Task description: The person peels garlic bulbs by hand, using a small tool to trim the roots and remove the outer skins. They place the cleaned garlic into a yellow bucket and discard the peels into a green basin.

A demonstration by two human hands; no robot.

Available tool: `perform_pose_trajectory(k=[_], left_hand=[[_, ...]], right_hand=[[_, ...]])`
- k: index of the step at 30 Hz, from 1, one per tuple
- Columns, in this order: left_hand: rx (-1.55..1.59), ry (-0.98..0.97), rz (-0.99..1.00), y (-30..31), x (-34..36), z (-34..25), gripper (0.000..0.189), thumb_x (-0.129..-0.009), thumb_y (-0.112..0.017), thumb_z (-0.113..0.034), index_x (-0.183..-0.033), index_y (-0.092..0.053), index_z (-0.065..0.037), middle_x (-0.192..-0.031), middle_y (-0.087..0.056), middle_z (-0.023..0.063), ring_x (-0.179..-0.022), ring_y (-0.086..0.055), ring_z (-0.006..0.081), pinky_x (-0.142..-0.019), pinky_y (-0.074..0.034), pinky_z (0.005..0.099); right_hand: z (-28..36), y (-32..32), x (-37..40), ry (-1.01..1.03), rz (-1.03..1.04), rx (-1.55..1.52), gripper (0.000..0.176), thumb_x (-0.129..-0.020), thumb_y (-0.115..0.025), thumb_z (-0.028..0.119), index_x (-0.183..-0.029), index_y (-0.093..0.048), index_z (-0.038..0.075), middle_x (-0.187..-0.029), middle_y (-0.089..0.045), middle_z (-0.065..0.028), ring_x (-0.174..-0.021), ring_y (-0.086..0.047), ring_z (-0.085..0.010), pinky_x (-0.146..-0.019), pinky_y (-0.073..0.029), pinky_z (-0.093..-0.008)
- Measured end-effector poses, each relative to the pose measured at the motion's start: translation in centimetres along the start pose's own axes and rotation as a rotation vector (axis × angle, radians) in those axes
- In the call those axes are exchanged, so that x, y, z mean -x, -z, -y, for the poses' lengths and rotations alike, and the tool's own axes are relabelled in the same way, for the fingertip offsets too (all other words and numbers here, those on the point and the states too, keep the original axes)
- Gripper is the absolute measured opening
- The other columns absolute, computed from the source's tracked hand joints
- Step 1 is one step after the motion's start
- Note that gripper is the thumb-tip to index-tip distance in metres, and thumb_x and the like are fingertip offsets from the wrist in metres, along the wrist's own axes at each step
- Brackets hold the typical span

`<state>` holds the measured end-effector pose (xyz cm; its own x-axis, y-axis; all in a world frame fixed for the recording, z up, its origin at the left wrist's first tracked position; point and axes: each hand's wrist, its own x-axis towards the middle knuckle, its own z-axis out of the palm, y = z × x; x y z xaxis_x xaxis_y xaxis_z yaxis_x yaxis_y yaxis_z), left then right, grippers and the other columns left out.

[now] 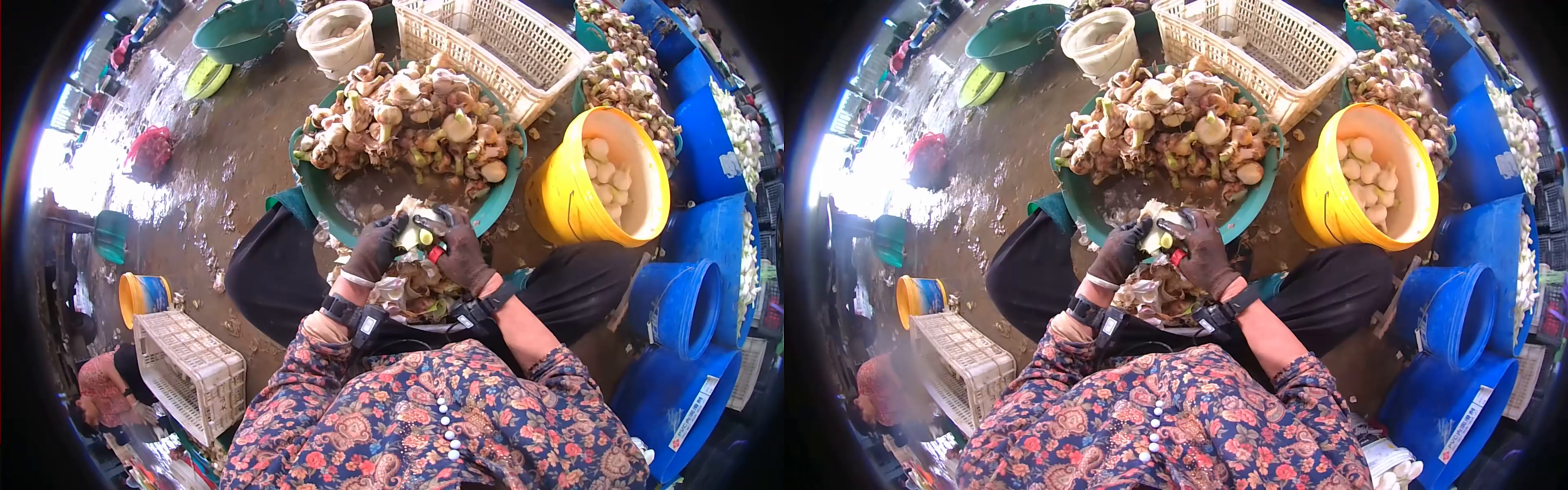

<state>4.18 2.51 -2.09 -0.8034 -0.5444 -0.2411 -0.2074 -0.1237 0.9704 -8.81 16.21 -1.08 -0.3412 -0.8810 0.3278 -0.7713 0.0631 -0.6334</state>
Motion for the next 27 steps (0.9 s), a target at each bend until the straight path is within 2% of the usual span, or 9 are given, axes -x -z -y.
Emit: perform_pose_trajectory(k=[1,2,5,8,12,14,18,20,27], left_hand=[[0.544,0.342,-0.034,-0.2,0.0,-0.4,0.028,-0.082,-0.063,-0.013,-0.105,-0.059,0.002,-0.092,-0.065,0.0063,-0.080,-0.060,0.0142,-0.071,-0.047,0.0260],[0.538,0.343,-0.028,-0.2,0.0,-0.8,0.028,-0.082,-0.063,-0.013,-0.105,-0.059,0.002,-0.092,-0.065,0.0063,-0.080,-0.060,0.0142,-0.071,-0.047,0.0260],[-0.007,0.001,0.063,0.2,1.5,-3.0,0.024,-0.085,-0.062,-0.018,-0.097,-0.063,0.003,-0.088,-0.063,0.0004,-0.077,-0.055,0.0068,-0.068,-0.045,0.0210],[-0.205,0.079,0.351,0.9,3.3,-4.1,0.022,-0.085,-0.061,-0.020,-0.094,-0.063,0.000,-0.080,-0.064,0.0053,-0.071,-0.053,0.0101,-0.066,-0.045,0.0271],[-1.087,0.182,0.823,1.7,3.8,-1.5,0.045,-0.072,-0.069,-0.038,-0.105,-0.062,-0.008,-0.095,-0.064,0.0165,-0.083,-0.061,0.0349,-0.073,-0.048,0.0369],[-1.253,0.142,0.664,1.6,3.8,-1.8,0.054,-0.070,-0.070,-0.043,-0.109,-0.061,-0.007,-0.096,-0.064,0.0169,-0.086,-0.062,0.0324,-0.077,-0.048,0.0357],[-0.585,-0.055,0.091,-1.2,1.4,-3.2,0.077,-0.071,-0.072,-0.041,-0.128,-0.040,-0.001,-0.108,-0.058,0.0228,-0.093,-0.061,0.0305,-0.080,-0.047,0.0356],[-0.626,-0.134,0.109,-2.8,0.2,-2.8,0.080,-0.072,-0.072,-0.039,-0.130,-0.034,-0.001,-0.109,-0.056,0.0239,-0.095,-0.060,0.0311,-0.081,-0.047,0.0359],[-0.541,-0.232,0.074,-3.3,0.5,-0.7,0.075,-0.080,-0.066,-0.031,-0.133,-0.025,0.002,-0.106,-0.058,0.0207,-0.094,-0.060,0.0282,-0.081,-0.047,0.0353]], right_hand=[[-0.2,-0.4,0.3,-0.095,-0.021,-0.091,0.046,-0.064,-0.067,0.012,-0.108,-0.057,0.004,-0.114,-0.049,-0.0172,-0.103,-0.049,-0.0337,-0.094,-0.037,-0.0392],[-0.5,-0.9,0.4,-0.188,-0.045,-0.183,0.040,-0.064,-0.067,0.012,-0.103,-0.060,0.003,-0.113,-0.049,-0.0171,-0.104,-0.048,-0.0322,-0.092,-0.039,-0.0384],[-2.7,-2.6,0.9,-0.530,-0.234,-0.773,0.022,-0.076,-0.063,0.015,-0.094,-0.062,0.001,-0.097,-0.059,-0.0107,-0.089,-0.057,-0.0222,-0.076,-0.046,-0.0301],[-2.7,-0.5,-0.1,-0.988,-0.434,-1.569,0.021,-0.084,-0.061,0.023,-0.093,-0.062,0.004,-0.086,-0.063,-0.0039,-0.074,-0.060,-0.0124,-0.062,-0.048,-0.0263],[-4.5,0.7,0.6,-1.136,-0.405,-1.328,0.023,-0.082,-0.065,0.026,-0.093,-0.063,0.006,-0.084,-0.063,-0.0028,-0.071,-0.060,-0.0117,-0.060,-0.049,-0.0249],[-4.1,0.6,0.1,-1.226,-0.357,-1.326,0.023,-0.081,-0.066,0.025,-0.093,-0.063,0.006,-0.083,-0.063,-0.0026,-0.069,-0.060,-0.0117,-0.058,-0.048,-0.0241],[-3.1,-1.1,0.4,-0.961,-0.412,-1.461,0.022,-0.080,-0.067,0.020,-0.095,-0.062,0.004,-0.081,-0.062,-0.0030,-0.066,-0.058,-0.0104,-0.056,-0.046,-0.0248],[-2.8,-1.9,0.8,-0.907,-0.208,-1.083,0.025,-0.081,-0.066,0.020,-0.096,-0.062,0.001,-0.082,-0.062,-0.0032,-0.069,-0.056,-0.0094,-0.059,-0.046,-0.0253],[-1.6,-0.1,0.2,-0.803,0.015,-0.761,0.024,-0.085,-0.060,0.021,-0.088,-0.064,-0.002,-0.076,-0.062,-0.0016,-0.066,-0.052,-0.0082,-0.056,-0.042,-0.0272]])
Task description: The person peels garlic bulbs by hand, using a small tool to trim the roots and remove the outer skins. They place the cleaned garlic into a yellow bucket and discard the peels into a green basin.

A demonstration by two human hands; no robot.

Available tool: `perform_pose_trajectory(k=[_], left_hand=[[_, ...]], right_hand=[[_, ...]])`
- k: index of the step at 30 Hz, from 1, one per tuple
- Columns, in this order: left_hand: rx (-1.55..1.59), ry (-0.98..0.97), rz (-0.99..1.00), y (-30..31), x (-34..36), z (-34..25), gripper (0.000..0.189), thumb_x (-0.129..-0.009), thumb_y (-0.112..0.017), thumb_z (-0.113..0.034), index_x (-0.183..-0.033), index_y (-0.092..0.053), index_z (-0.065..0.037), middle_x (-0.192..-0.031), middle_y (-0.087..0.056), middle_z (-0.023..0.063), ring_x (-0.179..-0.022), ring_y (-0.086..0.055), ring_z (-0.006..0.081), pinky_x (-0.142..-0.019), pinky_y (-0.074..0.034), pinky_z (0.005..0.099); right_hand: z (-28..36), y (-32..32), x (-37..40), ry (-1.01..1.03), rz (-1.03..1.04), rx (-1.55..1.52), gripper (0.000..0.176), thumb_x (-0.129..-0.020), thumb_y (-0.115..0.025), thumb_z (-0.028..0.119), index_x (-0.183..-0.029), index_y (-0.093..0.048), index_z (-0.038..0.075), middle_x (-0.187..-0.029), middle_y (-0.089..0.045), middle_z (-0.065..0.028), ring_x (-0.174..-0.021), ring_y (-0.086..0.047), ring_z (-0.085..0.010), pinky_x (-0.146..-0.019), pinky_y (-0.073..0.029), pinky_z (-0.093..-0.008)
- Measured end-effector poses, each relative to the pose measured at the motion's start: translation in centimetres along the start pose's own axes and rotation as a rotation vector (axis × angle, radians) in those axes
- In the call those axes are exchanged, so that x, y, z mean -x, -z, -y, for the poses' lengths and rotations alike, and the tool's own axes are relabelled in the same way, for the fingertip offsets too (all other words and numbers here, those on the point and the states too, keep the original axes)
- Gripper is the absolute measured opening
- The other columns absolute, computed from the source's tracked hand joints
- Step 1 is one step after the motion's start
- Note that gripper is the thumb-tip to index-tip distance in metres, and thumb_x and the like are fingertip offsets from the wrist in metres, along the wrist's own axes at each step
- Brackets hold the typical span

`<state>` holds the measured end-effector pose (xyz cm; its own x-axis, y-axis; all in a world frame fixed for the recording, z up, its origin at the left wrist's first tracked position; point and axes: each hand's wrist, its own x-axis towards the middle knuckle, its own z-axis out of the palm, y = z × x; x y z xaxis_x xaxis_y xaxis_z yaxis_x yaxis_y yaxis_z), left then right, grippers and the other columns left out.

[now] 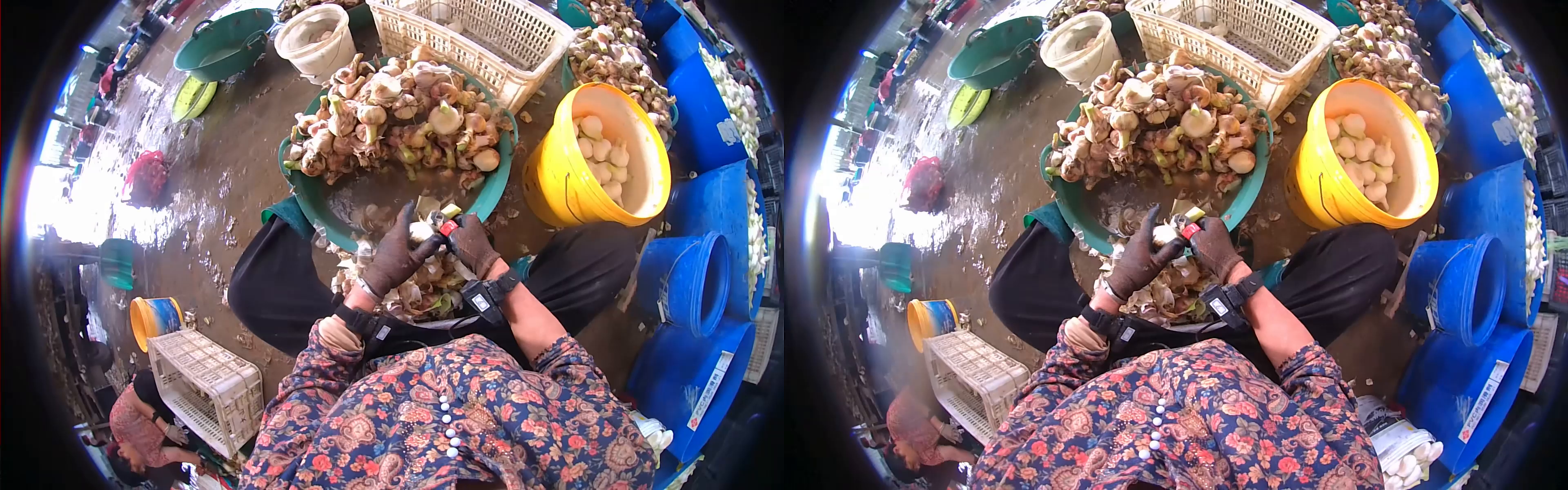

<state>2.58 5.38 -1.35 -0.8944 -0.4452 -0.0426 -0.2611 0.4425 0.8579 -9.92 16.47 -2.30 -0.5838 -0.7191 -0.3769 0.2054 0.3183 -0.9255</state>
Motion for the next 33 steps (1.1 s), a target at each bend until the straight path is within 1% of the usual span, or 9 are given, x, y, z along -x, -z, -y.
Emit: perform_pose_trajectory(k=[6,9,11,13,15,25,28,29,33], left_hand=[[1.526,0.602,0.238,1.0,-0.4,3.7,0.037,-0.080,-0.063,-0.025,-0.112,-0.048,-0.012,-0.089,-0.061,0.0035,-0.078,-0.061,0.0160,-0.073,-0.047,0.0240],[0.590,-0.122,0.189,0.4,1.2,3.1,0.039,-0.078,-0.064,-0.026,-0.112,-0.048,-0.014,-0.091,-0.062,-0.0001,-0.089,-0.059,0.0161,-0.091,-0.040,0.0338],[1.178,0.405,0.394,1.2,1.0,0.4,0.046,-0.075,-0.068,-0.021,-0.114,-0.047,-0.011,-0.091,-0.061,-0.0007,-0.094,-0.057,0.0172,-0.097,-0.033,0.0381],[0.250,-0.286,-0.126,-1.1,1.8,3.2,0.046,-0.078,-0.066,-0.021,-0.115,-0.046,-0.005,-0.092,-0.060,0.0039,-0.095,-0.057,0.0187,-0.086,-0.044,0.0362],[1.431,0.431,0.218,0.9,0.9,1.0,0.037,-0.083,-0.060,-0.016,-0.115,-0.049,0.000,-0.104,-0.055,0.0096,-0.096,-0.056,0.0208,-0.068,-0.052,0.0315],[0.691,0.311,-0.155,1.5,0.4,-0.1,0.024,-0.079,-0.067,-0.013,-0.098,-0.058,-0.001,-0.090,-0.061,0.0030,-0.085,-0.056,0.0113,-0.074,-0.044,0.0258],[0.060,-0.430,0.008,2.4,1.5,0.7,0.019,-0.075,-0.070,-0.016,-0.090,-0.063,-0.006,-0.089,-0.064,0.0106,-0.080,-0.062,0.0242,-0.074,-0.047,0.0329],[0.010,0.123,0.251,2.3,3.1,0.5,0.023,-0.072,-0.072,-0.022,-0.089,-0.065,-0.009,-0.093,-0.064,0.0124,-0.083,-0.061,0.0291,-0.075,-0.047,0.0375],[-0.532,0.080,0.476,2.9,3.1,1.3,0.025,-0.071,-0.071,-0.027,-0.087,-0.064,-0.009,-0.086,-0.064,0.0142,-0.079,-0.062,0.0307,-0.071,-0.048,0.0378]], right_hand=[[1.2,-0.1,0.8,-0.073,0.189,-0.330,0.019,-0.087,-0.053,0.014,-0.089,-0.062,-0.003,-0.069,-0.059,-0.0018,-0.061,-0.051,-0.0091,-0.054,-0.041,-0.0267],[-2.7,-0.8,-1.4,0.309,0.094,0.126,0.019,-0.084,-0.051,0.011,-0.095,-0.061,-0.001,-0.075,-0.062,-0.0012,-0.065,-0.055,-0.0133,-0.059,-0.045,-0.0285],[-3.2,-0.7,-1.4,0.280,0.005,0.374,0.024,-0.080,-0.050,0.009,-0.100,-0.060,0.000,-0.085,-0.064,-0.0038,-0.070,-0.059,-0.0179,-0.063,-0.047,-0.0305],[-4.8,-1.0,-2.8,0.189,0.020,-0.297,0.027,-0.085,-0.051,0.018,-0.105,-0.057,0.000,-0.090,-0.065,-0.0075,-0.071,-0.061,-0.0193,-0.066,-0.048,-0.0306],[-0.3,0.3,-1.0,-0.248,0.243,-0.779,0.036,-0.093,-0.046,0.029,-0.114,-0.052,0.001,-0.098,-0.061,-0.0059,-0.089,-0.059,-0.0148,-0.078,-0.048,-0.0282],[-0.7,-0.4,-1.2,0.107,0.152,-0.452,0.023,-0.084,-0.053,0.001,-0.105,-0.058,-0.003,-0.095,-0.061,-0.0041,-0.086,-0.056,-0.0110,-0.078,-0.046,-0.0245],[-0.4,1.2,-2.6,0.050,-0.197,-0.571,0.024,-0.081,-0.053,-0.003,-0.105,-0.058,-0.004,-0.093,-0.062,-0.0037,-0.082,-0.058,-0.0117,-0.076,-0.048,-0.0250],[-0.4,1.7,-3.0,0.053,-0.206,-0.577,0.024,-0.081,-0.053,-0.003,-0.105,-0.058,-0.004,-0.093,-0.062,-0.0037,-0.082,-0.058,-0.0117,-0.076,-0.048,-0.0250],[0.7,2.4,-2.8,0.165,-0.141,-0.487,0.027,-0.080,-0.051,-0.006,-0.106,-0.059,-0.004,-0.098,-0.063,-0.0069,-0.086,-0.059,-0.0142,-0.080,-0.048,-0.0264]])
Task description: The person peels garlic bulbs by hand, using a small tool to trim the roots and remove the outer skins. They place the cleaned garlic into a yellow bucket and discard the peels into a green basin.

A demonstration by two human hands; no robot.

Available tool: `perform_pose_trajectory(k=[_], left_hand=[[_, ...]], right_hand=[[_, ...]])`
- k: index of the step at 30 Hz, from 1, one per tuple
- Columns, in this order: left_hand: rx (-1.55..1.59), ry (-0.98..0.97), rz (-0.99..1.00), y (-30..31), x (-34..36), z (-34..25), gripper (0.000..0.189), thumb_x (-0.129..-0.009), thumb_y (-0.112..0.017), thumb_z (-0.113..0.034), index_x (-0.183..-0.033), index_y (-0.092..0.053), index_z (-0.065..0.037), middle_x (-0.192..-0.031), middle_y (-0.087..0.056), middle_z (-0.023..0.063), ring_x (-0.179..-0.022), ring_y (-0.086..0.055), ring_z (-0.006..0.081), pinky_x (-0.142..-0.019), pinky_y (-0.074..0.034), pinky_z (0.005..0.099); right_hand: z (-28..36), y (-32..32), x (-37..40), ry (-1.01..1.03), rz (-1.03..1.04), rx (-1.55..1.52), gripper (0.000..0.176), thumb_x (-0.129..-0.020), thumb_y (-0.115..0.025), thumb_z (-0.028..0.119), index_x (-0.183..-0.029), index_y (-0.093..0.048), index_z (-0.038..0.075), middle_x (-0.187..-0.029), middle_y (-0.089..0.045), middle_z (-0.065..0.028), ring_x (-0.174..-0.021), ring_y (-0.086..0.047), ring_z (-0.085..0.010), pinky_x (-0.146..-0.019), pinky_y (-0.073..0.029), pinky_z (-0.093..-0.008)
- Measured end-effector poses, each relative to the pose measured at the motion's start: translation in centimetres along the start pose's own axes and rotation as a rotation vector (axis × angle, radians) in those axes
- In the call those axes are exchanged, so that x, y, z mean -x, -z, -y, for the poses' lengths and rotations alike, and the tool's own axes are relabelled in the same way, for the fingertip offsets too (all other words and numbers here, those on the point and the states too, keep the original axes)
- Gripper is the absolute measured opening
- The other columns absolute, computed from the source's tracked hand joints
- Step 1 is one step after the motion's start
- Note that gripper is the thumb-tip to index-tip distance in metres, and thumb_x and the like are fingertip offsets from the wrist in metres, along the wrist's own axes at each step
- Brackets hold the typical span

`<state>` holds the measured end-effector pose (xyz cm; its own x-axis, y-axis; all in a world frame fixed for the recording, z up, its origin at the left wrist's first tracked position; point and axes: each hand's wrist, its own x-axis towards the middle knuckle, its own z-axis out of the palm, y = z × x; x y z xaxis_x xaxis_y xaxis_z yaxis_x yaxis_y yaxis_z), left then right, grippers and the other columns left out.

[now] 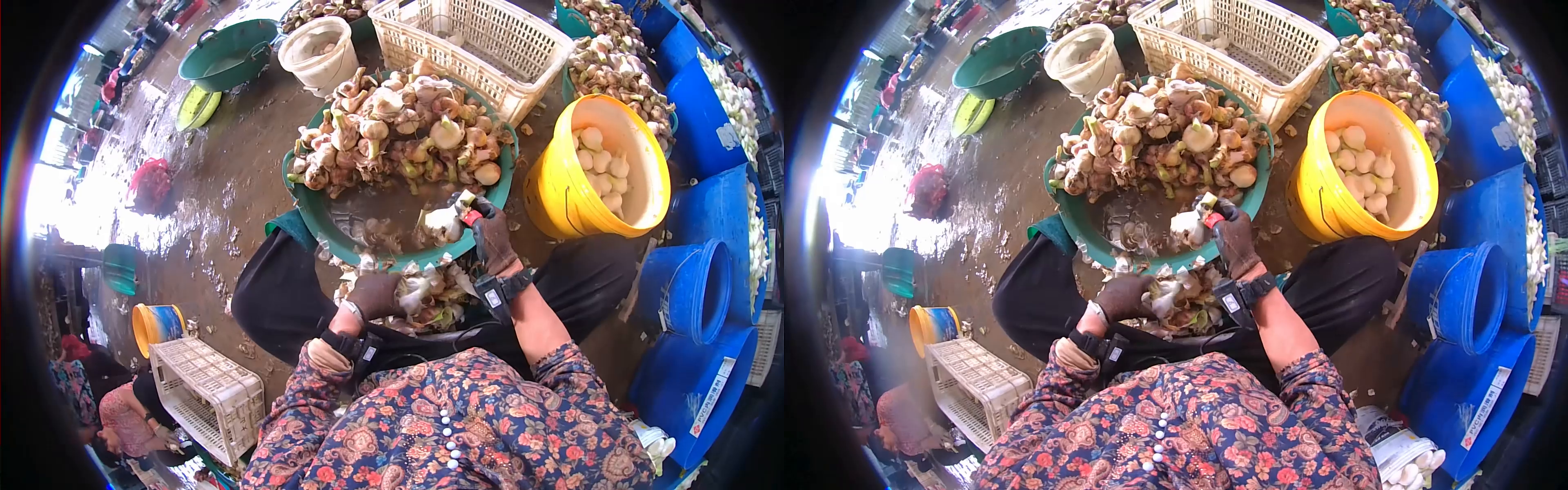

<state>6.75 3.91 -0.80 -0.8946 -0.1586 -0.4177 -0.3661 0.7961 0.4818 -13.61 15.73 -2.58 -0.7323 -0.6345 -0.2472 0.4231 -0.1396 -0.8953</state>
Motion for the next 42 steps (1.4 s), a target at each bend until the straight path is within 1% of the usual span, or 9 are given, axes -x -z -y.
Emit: perform_pose_trajectory(k=[4,7,21,27,34,36,40,41,42], left_hand=[[0.673,0.090,-0.538,2.0,-2.2,-2.1,0.022,-0.072,-0.070,-0.022,-0.087,-0.064,-0.008,-0.083,-0.062,0.0104,-0.076,-0.061,0.0284,-0.067,-0.048,0.0343],[0.362,-0.228,-0.781,4.2,-3.4,-3.7,0.018,-0.073,-0.070,-0.014,-0.089,-0.065,-0.006,-0.081,-0.061,0.0087,-0.068,-0.060,0.0247,-0.061,-0.047,0.0299],[-0.010,-0.019,0.089,-1.4,0.7,-0.6,0.026,-0.075,-0.066,-0.026,-0.090,-0.058,-0.007,-0.084,-0.060,0.0129,-0.072,-0.060,0.0300,-0.062,-0.048,0.0383],[0.497,-0.176,-0.773,3.8,-2.3,-4.8,0.031,-0.068,-0.076,-0.014,-0.095,-0.062,-0.006,-0.077,-0.058,0.0063,-0.074,-0.057,0.0164,-0.060,-0.046,0.0267],[0.814,-0.157,-0.417,2.4,-2.2,-3.5,0.011,-0.080,-0.064,-0.006,-0.090,-0.063,-0.001,-0.073,-0.058,0.0030,-0.067,-0.055,0.0119,-0.061,-0.045,0.0242],[1.100,-0.078,-0.277,3.4,-0.2,-3.9,0.012,-0.083,-0.061,-0.008,-0.090,-0.060,0.001,-0.070,-0.057,0.0016,-0.064,-0.053,0.0099,-0.060,-0.045,0.0244],[1.124,-0.040,-0.157,4.2,1.4,-3.1,0.022,-0.079,-0.067,-0.015,-0.090,-0.056,0.000,-0.077,-0.058,0.0040,-0.067,-0.054,0.0116,-0.062,-0.046,0.0242],[0.884,-0.137,-0.378,3.3,0.7,-3.4,0.031,-0.074,-0.072,-0.018,-0.094,-0.056,-0.001,-0.086,-0.058,0.0061,-0.073,-0.055,0.0145,-0.066,-0.047,0.0266],[0.591,-0.224,-0.624,3.3,-0.5,-2.8,0.041,-0.070,-0.076,-0.021,-0.099,-0.055,-0.002,-0.094,-0.058,0.0082,-0.079,-0.056,0.0173,-0.069,-0.047,0.0289]], right_hand=[[0.6,-1.4,1.6,-0.013,0.145,-0.013,0.026,-0.081,-0.052,-0.005,-0.106,-0.060,-0.003,-0.097,-0.063,-0.0064,-0.087,-0.059,-0.0125,-0.081,-0.047,-0.0257],[0.2,-1.7,2.1,-0.008,0.212,0.075,0.023,-0.082,-0.054,-0.001,-0.104,-0.061,-0.001,-0.096,-0.063,-0.0040,-0.085,-0.057,-0.0103,-0.077,-0.048,-0.0246],[-0.4,1.4,0.4,-0.125,-0.034,-0.111,0.019,-0.084,-0.056,0.013,-0.099,-0.059,0.002,-0.086,-0.063,-0.0071,-0.076,-0.063,-0.0178,-0.066,-0.054,-0.0301],[-2.7,0.9,0.3,-0.022,0.098,0.045,0.017,-0.084,-0.055,0.016,-0.094,-0.061,0.002,-0.084,-0.063,-0.0065,-0.074,-0.063,-0.0168,-0.064,-0.051,-0.0280],[-2.6,0.8,1.9,0.344,0.330,1.021,0.021,-0.089,-0.051,0.021,-0.092,-0.060,0.003,-0.088,-0.064,-0.0074,-0.078,-0.062,-0.0205,-0.068,-0.048,-0.0332],[-3.7,-0.2,1.6,0.117,0.333,0.043,0.023,-0.093,-0.042,0.019,-0.102,-0.056,0.004,-0.096,-0.063,-0.0056,-0.085,-0.061,-0.0185,-0.074,-0.049,-0.0317],[-3.7,0.4,1.8,-0.021,0.325,0.147,0.025,-0.095,-0.036,0.021,-0.103,-0.054,0.005,-0.092,-0.061,-0.0049,-0.086,-0.059,-0.0174,-0.078,-0.048,-0.0308],[-5.7,0.9,0.4,-0.524,0.302,-0.636,0.026,-0.094,-0.041,0.025,-0.104,-0.054,0.005,-0.091,-0.062,-0.0058,-0.085,-0.060,-0.0187,-0.079,-0.049,-0.0317],[-2.3,-1.1,1.8,-0.572,0.178,-0.563,0.030,-0.093,-0.043,0.030,-0.105,-0.054,0.004,-0.091,-0.062,-0.0071,-0.084,-0.061,-0.0207,-0.078,-0.050,-0.0333]])
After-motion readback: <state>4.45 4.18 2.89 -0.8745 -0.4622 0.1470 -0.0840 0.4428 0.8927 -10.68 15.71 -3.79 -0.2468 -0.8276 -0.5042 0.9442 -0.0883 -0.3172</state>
